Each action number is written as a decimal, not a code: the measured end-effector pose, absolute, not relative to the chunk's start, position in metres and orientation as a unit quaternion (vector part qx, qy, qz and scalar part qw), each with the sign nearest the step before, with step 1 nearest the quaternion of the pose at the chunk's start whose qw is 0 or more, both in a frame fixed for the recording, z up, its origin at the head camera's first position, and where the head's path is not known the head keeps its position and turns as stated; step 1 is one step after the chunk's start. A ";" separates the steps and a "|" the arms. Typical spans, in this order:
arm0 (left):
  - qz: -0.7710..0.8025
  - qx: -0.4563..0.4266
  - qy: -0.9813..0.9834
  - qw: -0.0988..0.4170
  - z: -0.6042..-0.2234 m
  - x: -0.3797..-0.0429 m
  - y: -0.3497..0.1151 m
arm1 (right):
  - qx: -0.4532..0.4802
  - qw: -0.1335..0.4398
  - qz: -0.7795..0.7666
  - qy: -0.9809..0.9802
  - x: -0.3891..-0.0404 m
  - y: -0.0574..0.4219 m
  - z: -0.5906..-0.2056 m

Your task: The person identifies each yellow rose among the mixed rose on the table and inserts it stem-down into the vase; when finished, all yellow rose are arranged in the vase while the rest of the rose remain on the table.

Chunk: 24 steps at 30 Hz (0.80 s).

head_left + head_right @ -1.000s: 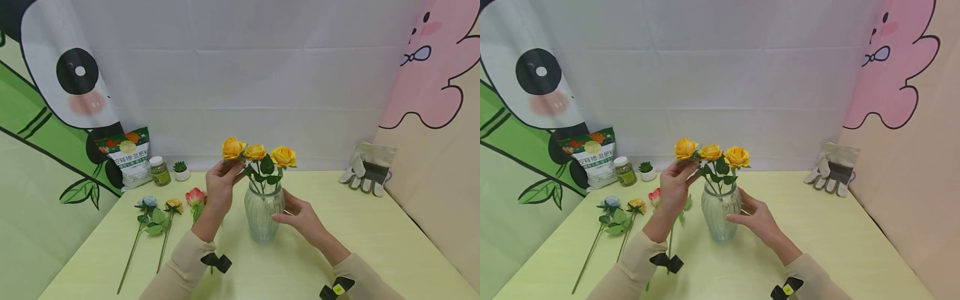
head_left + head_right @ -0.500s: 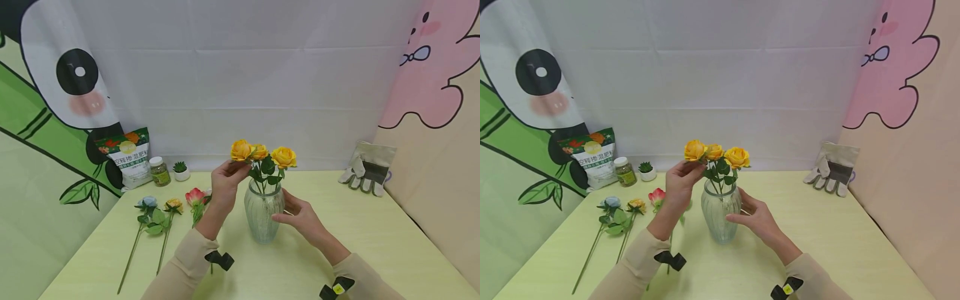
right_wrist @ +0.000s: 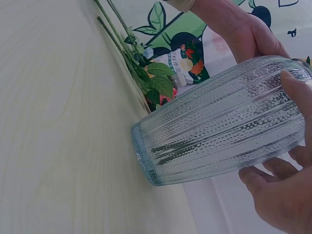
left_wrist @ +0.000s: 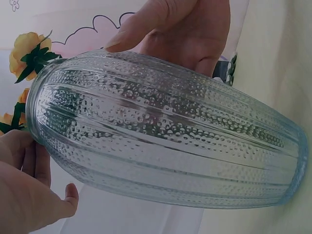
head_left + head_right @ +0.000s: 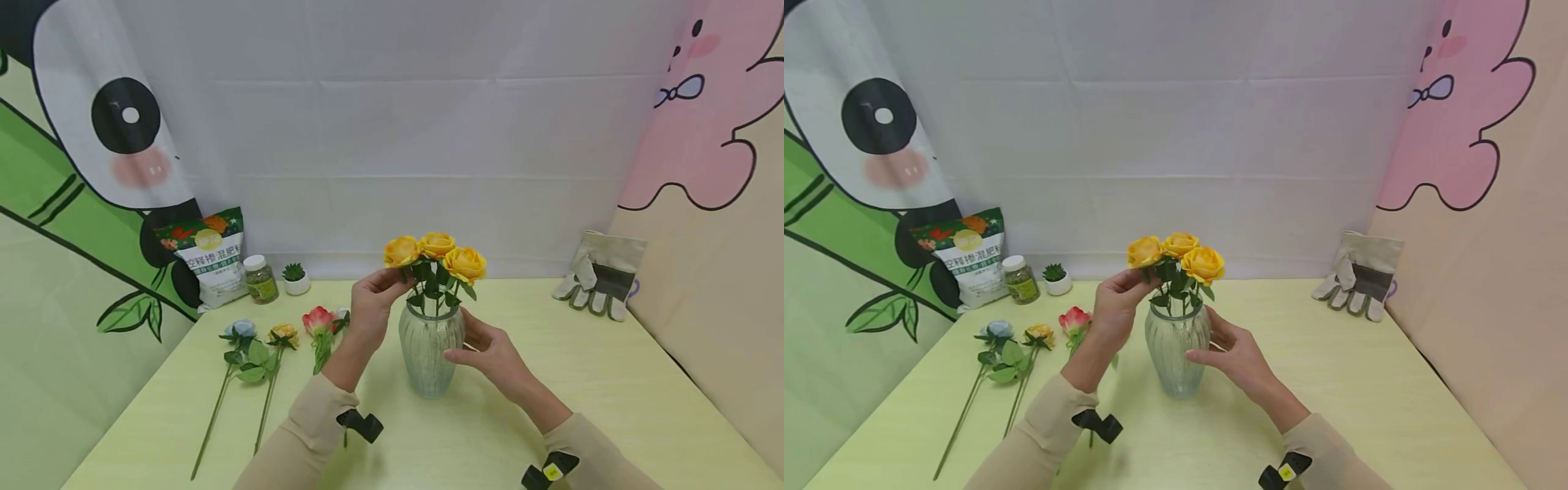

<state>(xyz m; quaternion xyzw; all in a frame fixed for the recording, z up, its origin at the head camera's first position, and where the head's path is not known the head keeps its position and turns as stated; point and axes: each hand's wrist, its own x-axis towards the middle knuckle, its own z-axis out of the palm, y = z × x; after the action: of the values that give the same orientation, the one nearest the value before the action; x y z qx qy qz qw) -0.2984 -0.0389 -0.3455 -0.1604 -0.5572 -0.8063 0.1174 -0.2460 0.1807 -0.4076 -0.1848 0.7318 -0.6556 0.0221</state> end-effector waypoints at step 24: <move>-0.758 -0.121 -0.637 0.069 -0.342 -0.297 -0.037 | -0.182 0.024 -0.643 0.744 -0.248 0.181 -0.409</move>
<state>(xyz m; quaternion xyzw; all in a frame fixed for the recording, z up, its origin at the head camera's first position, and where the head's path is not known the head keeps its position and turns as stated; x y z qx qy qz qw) -0.2973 -0.0373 -0.3418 -0.1208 -0.6369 -0.7583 0.0687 -0.2476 0.1815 -0.4088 -0.1821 0.7435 -0.6430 0.0241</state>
